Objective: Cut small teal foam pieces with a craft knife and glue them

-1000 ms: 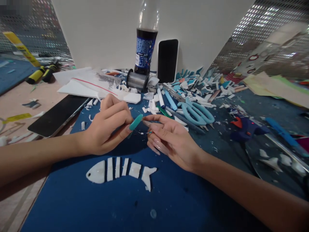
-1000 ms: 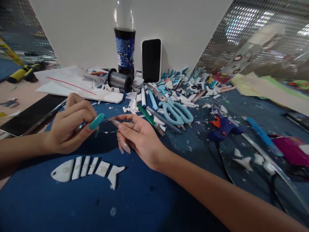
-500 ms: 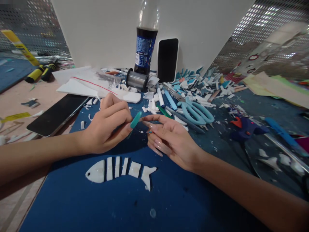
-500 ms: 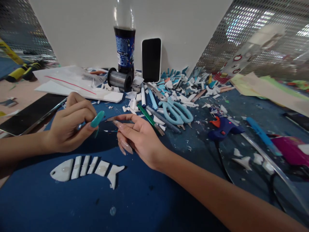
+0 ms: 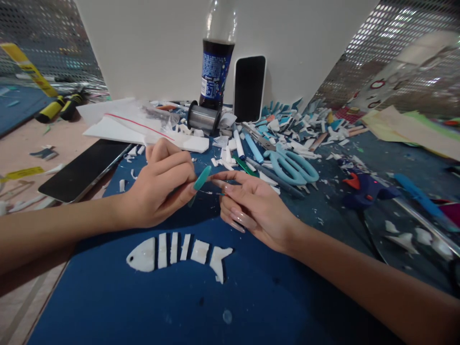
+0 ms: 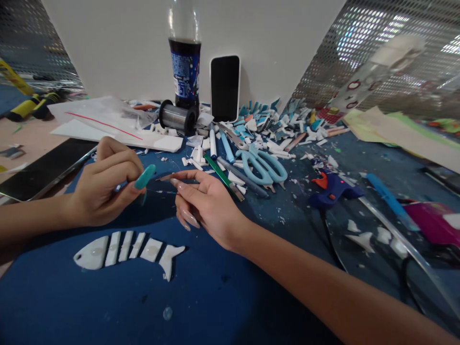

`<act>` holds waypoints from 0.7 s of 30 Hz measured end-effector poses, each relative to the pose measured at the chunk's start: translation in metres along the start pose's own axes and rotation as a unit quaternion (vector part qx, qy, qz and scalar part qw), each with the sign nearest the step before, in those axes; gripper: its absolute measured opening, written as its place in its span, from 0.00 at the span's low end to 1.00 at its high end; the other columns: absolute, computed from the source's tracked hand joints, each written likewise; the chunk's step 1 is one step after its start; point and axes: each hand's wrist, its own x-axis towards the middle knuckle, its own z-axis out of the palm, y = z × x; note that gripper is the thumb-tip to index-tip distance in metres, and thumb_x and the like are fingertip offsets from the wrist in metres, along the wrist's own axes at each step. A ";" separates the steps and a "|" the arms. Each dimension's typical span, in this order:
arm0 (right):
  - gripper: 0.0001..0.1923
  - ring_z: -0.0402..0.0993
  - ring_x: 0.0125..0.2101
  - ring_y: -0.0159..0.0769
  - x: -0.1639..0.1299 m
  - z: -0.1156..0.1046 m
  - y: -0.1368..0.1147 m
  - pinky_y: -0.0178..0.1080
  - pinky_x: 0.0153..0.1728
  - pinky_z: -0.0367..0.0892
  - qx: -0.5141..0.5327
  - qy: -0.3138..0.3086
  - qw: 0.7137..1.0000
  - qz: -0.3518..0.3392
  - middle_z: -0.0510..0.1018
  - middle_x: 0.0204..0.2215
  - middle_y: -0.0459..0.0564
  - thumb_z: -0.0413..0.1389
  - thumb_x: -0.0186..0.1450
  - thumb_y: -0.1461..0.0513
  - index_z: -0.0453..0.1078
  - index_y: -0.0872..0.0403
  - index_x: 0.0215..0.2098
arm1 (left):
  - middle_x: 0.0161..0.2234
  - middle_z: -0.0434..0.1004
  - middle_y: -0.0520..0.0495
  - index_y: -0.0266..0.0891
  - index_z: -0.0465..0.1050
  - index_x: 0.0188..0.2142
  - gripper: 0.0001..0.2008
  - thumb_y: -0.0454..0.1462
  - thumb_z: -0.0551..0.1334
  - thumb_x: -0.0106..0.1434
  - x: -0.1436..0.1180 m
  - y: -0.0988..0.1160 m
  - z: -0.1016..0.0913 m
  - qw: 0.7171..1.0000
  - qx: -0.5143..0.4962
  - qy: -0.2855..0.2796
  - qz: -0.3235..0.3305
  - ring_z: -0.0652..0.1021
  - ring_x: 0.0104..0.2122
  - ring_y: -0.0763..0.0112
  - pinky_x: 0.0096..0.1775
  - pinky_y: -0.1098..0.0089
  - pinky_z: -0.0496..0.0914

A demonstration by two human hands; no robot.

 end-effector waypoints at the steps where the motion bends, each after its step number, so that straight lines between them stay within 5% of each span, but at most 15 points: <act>1: 0.02 0.47 0.10 0.22 0.000 0.000 0.000 0.30 0.16 0.55 0.000 0.001 1.000 0.000 0.60 0.09 0.35 0.49 0.67 0.66 0.63 0.56 0.38 | 0.24 0.66 0.51 0.40 0.58 0.24 0.09 0.31 0.53 0.62 0.000 0.000 0.000 1.000 0.000 0.000 -0.002 0.64 0.28 0.70 0.35 0.63 0.59; 21: 0.03 0.48 0.10 0.22 0.000 -0.001 -0.001 0.30 0.16 0.55 -0.006 -0.017 1.000 0.004 0.60 0.09 0.35 0.48 0.68 0.65 0.62 0.56 0.37 | 0.24 0.66 0.50 0.40 0.58 0.24 0.11 0.32 0.52 0.63 0.002 0.001 0.000 1.000 -0.010 -0.003 -0.004 0.63 0.27 0.70 0.34 0.64 0.59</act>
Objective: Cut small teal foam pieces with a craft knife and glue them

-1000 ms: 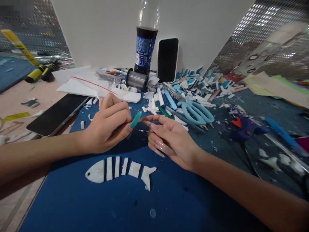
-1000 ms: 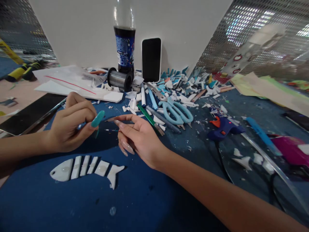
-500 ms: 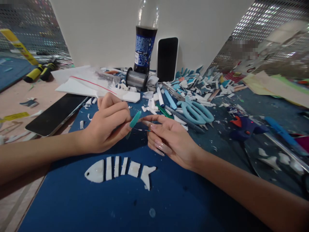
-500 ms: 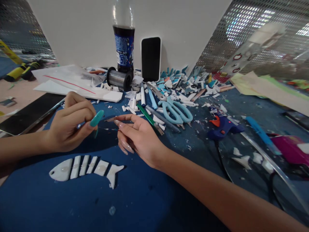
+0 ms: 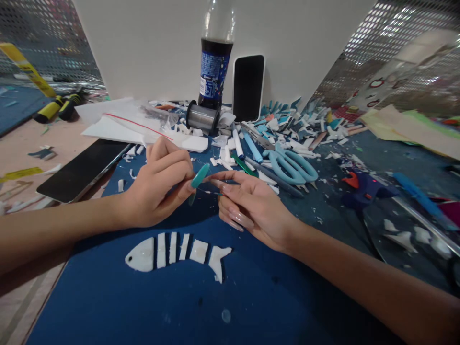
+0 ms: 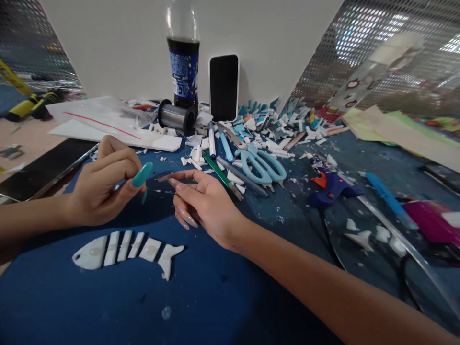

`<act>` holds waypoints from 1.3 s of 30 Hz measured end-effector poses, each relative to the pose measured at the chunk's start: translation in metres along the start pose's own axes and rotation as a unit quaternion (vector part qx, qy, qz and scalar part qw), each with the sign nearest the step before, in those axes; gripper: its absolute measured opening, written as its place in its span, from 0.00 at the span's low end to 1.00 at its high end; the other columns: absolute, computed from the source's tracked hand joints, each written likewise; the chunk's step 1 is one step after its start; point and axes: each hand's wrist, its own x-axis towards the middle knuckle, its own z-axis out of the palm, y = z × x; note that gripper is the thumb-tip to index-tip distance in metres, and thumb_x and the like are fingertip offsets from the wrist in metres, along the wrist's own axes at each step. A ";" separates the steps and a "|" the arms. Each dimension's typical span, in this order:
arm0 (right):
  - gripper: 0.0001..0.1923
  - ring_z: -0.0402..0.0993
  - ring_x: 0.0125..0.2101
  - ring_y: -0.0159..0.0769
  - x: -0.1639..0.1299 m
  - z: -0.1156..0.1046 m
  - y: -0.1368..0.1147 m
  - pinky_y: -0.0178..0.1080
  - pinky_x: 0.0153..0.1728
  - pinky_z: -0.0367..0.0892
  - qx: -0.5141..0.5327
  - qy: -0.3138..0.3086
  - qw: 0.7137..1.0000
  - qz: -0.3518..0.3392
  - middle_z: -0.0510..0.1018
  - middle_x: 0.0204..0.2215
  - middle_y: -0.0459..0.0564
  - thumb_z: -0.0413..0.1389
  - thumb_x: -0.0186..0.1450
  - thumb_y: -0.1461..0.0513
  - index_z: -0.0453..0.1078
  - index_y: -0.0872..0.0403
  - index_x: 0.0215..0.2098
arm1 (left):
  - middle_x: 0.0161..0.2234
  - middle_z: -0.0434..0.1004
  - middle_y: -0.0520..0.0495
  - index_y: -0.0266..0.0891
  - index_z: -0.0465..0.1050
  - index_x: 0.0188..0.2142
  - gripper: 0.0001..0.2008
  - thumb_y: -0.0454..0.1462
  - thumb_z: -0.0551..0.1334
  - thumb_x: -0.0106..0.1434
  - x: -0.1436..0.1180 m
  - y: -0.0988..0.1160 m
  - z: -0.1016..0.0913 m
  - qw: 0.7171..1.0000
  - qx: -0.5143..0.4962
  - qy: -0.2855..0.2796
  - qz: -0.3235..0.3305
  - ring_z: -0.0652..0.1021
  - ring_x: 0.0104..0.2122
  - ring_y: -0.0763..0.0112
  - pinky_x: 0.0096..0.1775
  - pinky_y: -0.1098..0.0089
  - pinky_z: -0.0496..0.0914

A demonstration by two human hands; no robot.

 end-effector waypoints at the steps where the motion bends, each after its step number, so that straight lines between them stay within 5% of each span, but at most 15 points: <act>1: 0.02 0.48 0.10 0.22 0.000 0.000 0.000 0.30 0.16 0.55 -0.003 0.000 1.000 0.002 0.60 0.09 0.35 0.48 0.68 0.65 0.62 0.56 0.37 | 0.24 0.66 0.50 0.40 0.59 0.24 0.10 0.32 0.52 0.64 0.000 0.000 0.000 1.000 -0.002 0.001 0.000 0.63 0.27 0.70 0.34 0.64 0.59; 39: 0.08 0.51 0.11 0.23 0.001 -0.003 -0.002 0.29 0.17 0.57 0.020 -0.012 1.000 0.004 0.62 0.11 0.38 0.44 0.69 0.67 0.64 0.56 0.36 | 0.24 0.65 0.51 0.39 0.61 0.25 0.10 0.30 0.53 0.63 0.001 -0.002 0.000 0.997 -0.045 0.009 -0.057 0.63 0.27 0.71 0.35 0.64 0.59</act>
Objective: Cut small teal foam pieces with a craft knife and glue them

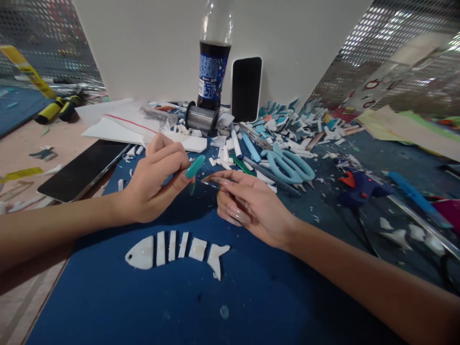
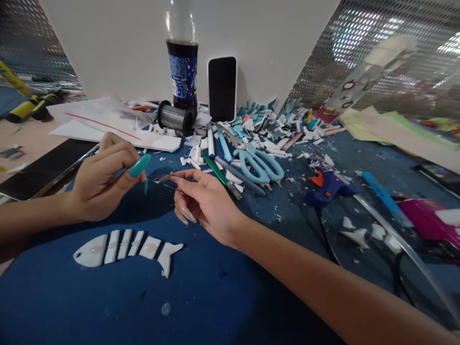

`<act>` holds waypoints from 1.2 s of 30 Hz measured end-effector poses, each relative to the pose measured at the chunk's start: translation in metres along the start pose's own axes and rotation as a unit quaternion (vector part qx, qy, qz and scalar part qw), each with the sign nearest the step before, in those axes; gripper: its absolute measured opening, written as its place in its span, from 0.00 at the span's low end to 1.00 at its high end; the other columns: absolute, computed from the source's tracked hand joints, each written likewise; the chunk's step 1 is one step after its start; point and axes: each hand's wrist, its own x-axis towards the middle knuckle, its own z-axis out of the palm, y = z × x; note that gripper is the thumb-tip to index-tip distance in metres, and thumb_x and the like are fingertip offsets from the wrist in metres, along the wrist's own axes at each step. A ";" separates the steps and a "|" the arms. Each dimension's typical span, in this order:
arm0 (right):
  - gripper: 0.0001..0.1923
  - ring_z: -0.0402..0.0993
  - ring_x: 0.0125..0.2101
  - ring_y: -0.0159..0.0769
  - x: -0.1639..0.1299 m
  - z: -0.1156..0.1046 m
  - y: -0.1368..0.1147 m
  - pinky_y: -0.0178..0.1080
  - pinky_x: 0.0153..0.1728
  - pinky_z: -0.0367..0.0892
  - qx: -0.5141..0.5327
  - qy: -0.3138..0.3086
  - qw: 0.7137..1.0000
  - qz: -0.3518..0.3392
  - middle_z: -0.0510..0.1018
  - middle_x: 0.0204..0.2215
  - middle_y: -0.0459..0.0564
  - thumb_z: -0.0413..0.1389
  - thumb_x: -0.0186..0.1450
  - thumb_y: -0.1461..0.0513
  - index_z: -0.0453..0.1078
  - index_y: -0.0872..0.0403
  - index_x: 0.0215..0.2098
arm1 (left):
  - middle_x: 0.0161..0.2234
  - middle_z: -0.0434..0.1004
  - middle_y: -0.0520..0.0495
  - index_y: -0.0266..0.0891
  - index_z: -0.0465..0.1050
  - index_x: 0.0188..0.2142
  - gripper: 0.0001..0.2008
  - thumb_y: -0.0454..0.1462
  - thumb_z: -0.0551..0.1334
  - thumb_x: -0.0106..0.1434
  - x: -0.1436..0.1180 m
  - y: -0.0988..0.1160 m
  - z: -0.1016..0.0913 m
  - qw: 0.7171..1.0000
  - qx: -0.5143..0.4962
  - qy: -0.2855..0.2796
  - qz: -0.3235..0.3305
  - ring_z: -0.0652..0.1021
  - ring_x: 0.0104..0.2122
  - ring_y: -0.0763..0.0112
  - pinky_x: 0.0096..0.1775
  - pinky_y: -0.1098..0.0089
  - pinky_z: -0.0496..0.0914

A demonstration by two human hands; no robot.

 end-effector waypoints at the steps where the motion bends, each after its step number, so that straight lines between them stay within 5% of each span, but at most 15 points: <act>1: 0.08 0.52 0.11 0.23 0.000 0.000 0.000 0.30 0.17 0.58 -0.001 -0.004 1.000 -0.009 0.62 0.12 0.38 0.43 0.69 0.66 0.63 0.56 0.36 | 0.24 0.64 0.51 0.39 0.60 0.25 0.10 0.31 0.52 0.63 0.000 0.000 0.000 1.000 -0.003 -0.001 -0.004 0.63 0.27 0.71 0.35 0.64 0.59; 7: 0.10 0.70 0.20 0.31 -0.002 -0.002 -0.001 0.35 0.21 0.66 -0.112 -0.002 0.992 -0.051 0.73 0.24 0.49 0.44 0.67 0.63 0.66 0.58 0.39 | 0.23 0.64 0.51 0.40 0.59 0.24 0.12 0.34 0.51 0.65 0.000 0.000 0.000 1.000 -0.014 -0.011 -0.018 0.63 0.27 0.70 0.35 0.64 0.59; 14: 0.12 0.69 0.19 0.31 -0.003 -0.007 -0.001 0.34 0.18 0.65 -0.111 -0.003 0.993 -0.036 0.74 0.24 0.50 0.44 0.67 0.60 0.66 0.58 0.40 | 0.23 0.64 0.50 0.41 0.60 0.24 0.14 0.38 0.49 0.67 0.001 -0.001 0.000 0.996 -0.035 0.006 -0.076 0.64 0.28 0.69 0.36 0.64 0.60; 24: 0.13 0.73 0.23 0.36 0.003 -0.007 -0.005 0.39 0.27 0.70 -0.027 0.023 0.999 -0.018 0.76 0.23 0.51 0.44 0.67 0.58 0.66 0.58 0.39 | 0.20 0.58 0.53 0.41 0.63 0.24 0.13 0.40 0.52 0.65 0.006 -0.005 0.002 0.953 -0.083 0.061 -0.284 0.63 0.24 0.71 0.30 0.67 0.59; 36: 0.19 0.77 0.27 0.36 0.006 -0.008 -0.007 0.41 0.35 0.72 0.008 0.046 0.999 0.018 0.79 0.30 0.58 0.39 0.70 0.59 0.69 0.60 0.37 | 0.21 0.58 0.53 0.42 0.63 0.23 0.14 0.42 0.53 0.64 0.005 -0.009 0.004 0.934 -0.099 0.102 -0.326 0.61 0.23 0.73 0.28 0.67 0.58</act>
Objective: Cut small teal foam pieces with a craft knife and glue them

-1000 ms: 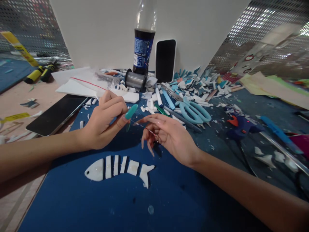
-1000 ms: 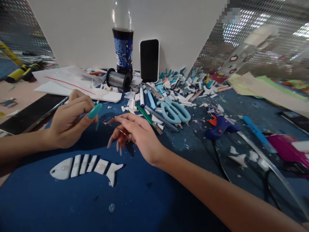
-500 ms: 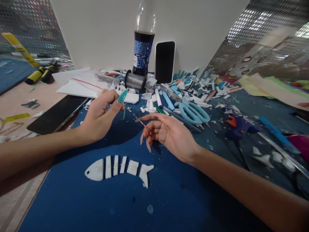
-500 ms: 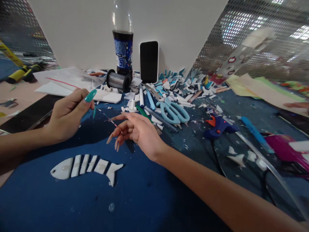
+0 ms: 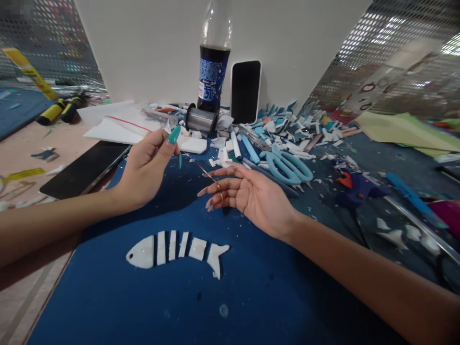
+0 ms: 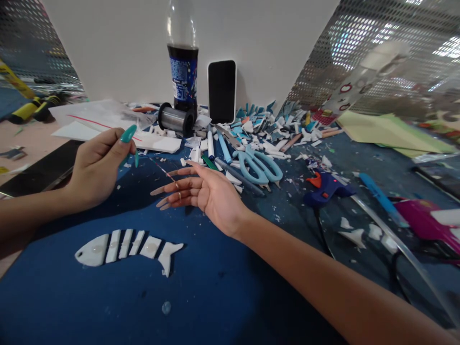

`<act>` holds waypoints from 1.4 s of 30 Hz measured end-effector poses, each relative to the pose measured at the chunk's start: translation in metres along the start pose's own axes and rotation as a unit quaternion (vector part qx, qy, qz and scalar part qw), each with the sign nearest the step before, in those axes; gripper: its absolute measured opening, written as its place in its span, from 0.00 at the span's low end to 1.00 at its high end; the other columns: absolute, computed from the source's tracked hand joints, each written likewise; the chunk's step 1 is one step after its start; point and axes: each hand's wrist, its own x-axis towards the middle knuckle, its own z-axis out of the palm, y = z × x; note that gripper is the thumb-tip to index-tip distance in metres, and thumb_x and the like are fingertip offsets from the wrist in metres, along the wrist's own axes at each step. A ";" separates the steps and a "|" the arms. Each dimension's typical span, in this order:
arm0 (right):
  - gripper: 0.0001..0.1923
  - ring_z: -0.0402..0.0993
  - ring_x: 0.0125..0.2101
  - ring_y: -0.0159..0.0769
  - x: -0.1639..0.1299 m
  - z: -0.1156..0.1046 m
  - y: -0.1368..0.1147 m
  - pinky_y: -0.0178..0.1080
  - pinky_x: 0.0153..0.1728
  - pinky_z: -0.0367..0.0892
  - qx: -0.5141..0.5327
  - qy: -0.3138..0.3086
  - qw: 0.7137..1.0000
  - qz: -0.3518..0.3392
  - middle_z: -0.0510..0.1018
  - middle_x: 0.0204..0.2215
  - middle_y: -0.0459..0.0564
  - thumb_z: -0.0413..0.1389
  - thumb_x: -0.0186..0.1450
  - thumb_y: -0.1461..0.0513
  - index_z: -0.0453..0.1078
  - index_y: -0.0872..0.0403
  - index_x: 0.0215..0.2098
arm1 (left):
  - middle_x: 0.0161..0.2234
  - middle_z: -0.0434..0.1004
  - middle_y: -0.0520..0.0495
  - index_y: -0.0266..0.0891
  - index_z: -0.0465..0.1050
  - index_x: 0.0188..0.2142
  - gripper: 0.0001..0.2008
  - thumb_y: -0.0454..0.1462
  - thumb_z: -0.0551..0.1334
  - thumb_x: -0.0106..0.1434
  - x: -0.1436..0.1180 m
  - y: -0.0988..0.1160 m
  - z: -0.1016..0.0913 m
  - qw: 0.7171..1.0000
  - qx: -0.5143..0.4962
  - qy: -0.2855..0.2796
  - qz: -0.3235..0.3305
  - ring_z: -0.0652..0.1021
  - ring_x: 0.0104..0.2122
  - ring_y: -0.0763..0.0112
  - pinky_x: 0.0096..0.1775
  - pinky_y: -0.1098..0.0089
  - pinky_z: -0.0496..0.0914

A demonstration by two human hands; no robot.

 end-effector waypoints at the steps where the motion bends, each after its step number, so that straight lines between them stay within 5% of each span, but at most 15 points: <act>1: 0.19 0.77 0.27 0.36 0.000 0.000 0.000 0.41 0.35 0.72 0.002 0.000 1.000 0.000 0.79 0.30 0.58 0.39 0.70 0.59 0.69 0.60 0.37 | 0.21 0.58 0.53 0.42 0.63 0.23 0.14 0.43 0.53 0.64 0.000 0.000 0.000 1.000 -0.005 0.002 -0.004 0.61 0.22 0.73 0.28 0.67 0.58; 9: 0.14 0.76 0.27 0.35 0.000 -0.001 0.001 0.39 0.32 0.73 0.006 0.003 1.000 -0.009 0.79 0.28 0.54 0.46 0.68 0.58 0.69 0.58 0.36 | 0.20 0.54 0.54 0.43 0.61 0.24 0.13 0.40 0.52 0.65 0.001 0.002 0.002 1.000 -0.018 -0.003 -0.014 0.56 0.20 0.74 0.25 0.66 0.55; 20: 0.13 0.77 0.27 0.34 0.000 0.000 0.002 0.39 0.33 0.73 -0.018 0.016 1.000 -0.015 0.79 0.28 0.55 0.44 0.69 0.61 0.67 0.60 0.39 | 0.20 0.56 0.53 0.43 0.60 0.24 0.14 0.42 0.52 0.65 0.001 0.001 0.001 1.000 -0.001 -0.008 0.005 0.58 0.20 0.74 0.24 0.68 0.57; 30: 0.04 0.76 0.26 0.30 -0.003 0.002 0.002 0.34 0.32 0.73 -0.059 0.041 0.997 -0.020 0.78 0.27 0.49 0.54 0.63 0.68 0.65 0.57 0.36 | 0.20 0.56 0.52 0.43 0.61 0.24 0.14 0.42 0.52 0.65 0.001 0.001 0.001 1.000 -0.008 -0.008 -0.002 0.58 0.21 0.73 0.25 0.67 0.57; 42: 0.11 0.66 0.15 0.24 -0.003 0.002 0.005 0.30 0.15 0.61 -0.080 0.073 0.991 -0.078 0.75 0.20 0.44 0.60 0.60 0.63 0.61 0.56 0.34 | 0.20 0.55 0.53 0.42 0.61 0.23 0.13 0.38 0.51 0.65 0.001 -0.002 0.000 1.000 -0.020 -0.004 0.015 0.56 0.20 0.74 0.26 0.67 0.57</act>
